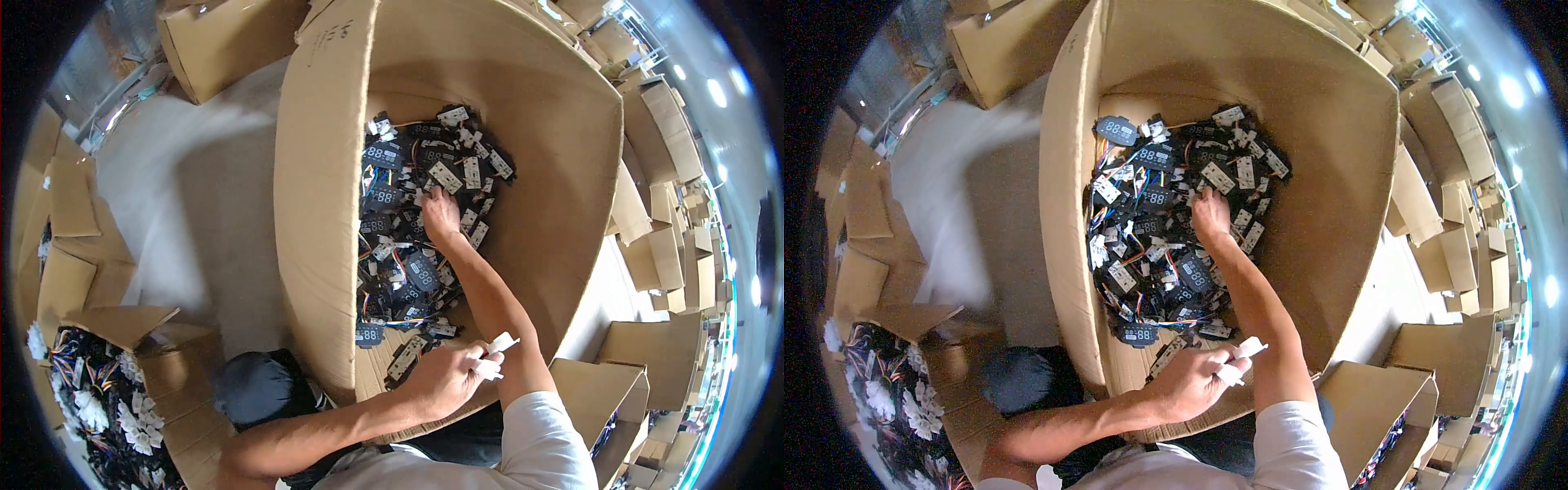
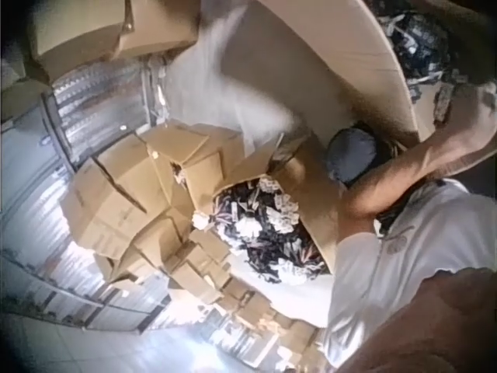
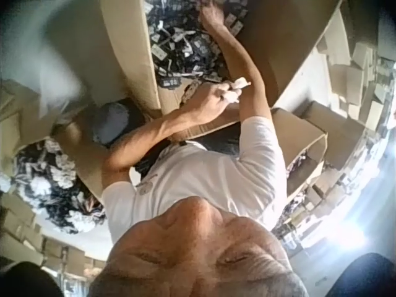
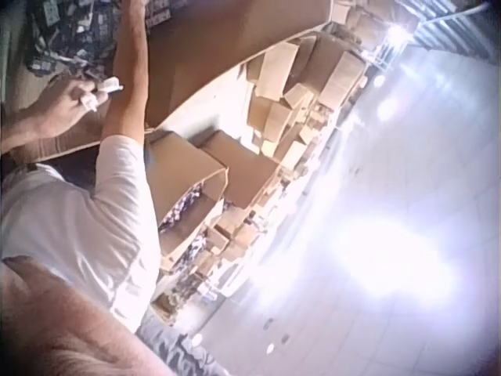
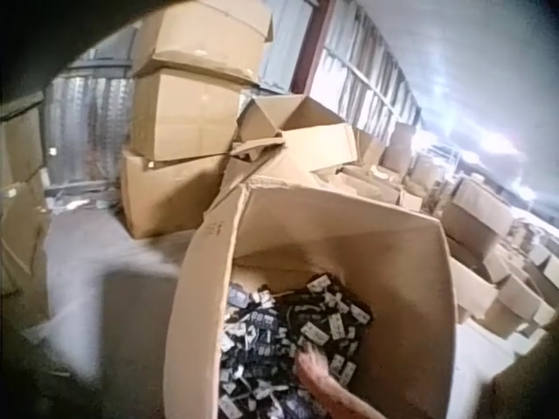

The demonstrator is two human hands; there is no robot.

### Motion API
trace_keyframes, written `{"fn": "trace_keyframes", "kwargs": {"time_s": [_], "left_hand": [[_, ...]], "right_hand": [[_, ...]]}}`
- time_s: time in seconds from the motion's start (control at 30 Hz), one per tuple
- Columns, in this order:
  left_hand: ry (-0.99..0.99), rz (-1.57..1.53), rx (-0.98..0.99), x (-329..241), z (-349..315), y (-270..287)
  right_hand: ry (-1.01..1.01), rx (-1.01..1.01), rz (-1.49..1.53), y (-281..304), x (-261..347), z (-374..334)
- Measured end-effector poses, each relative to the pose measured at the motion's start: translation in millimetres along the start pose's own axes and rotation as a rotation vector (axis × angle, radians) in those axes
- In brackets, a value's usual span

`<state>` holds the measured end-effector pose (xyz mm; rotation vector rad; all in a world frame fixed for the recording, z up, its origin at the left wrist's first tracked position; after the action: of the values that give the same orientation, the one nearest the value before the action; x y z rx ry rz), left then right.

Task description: The person sorts electrical wiring harnesses and electrical connectors by hand, bundling them with rubber bands and placing them into cardboard boxes.

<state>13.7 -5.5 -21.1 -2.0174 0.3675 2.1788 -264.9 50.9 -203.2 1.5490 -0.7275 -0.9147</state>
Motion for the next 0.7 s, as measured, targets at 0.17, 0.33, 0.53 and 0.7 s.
{"fn": "trace_keyframes", "kwargs": {"time_s": [0.17,0.33,0.53,0.7], "left_hand": [[0.084,-0.063,-0.022,-7,-3,19],[0.031,-0.016,-0.062,4,-3,24],[0.046,0.078,-0.053,0,-11,19],[-0.003,0.103,-0.001,-4,-5,12]], "right_hand": [[0.055,-0.251,0.219,1,10,1],[0.051,0.116,0.188,-19,36,18],[-0.089,0.103,0.245,-15,50,5],[-0.034,0.17,0.104,-9,-10,-12]]}}
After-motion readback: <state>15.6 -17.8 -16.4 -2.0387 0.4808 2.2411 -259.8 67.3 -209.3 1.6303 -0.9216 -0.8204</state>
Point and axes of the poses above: each hand's wrist, its own z-axis towards the middle knuckle, its own y-axis out of the back of the hand, x = y × z, the point moved 3 cm from there along z, towards the middle knuckle, and after that the axes turned 2 degrees about z, right-handed, at the moved point
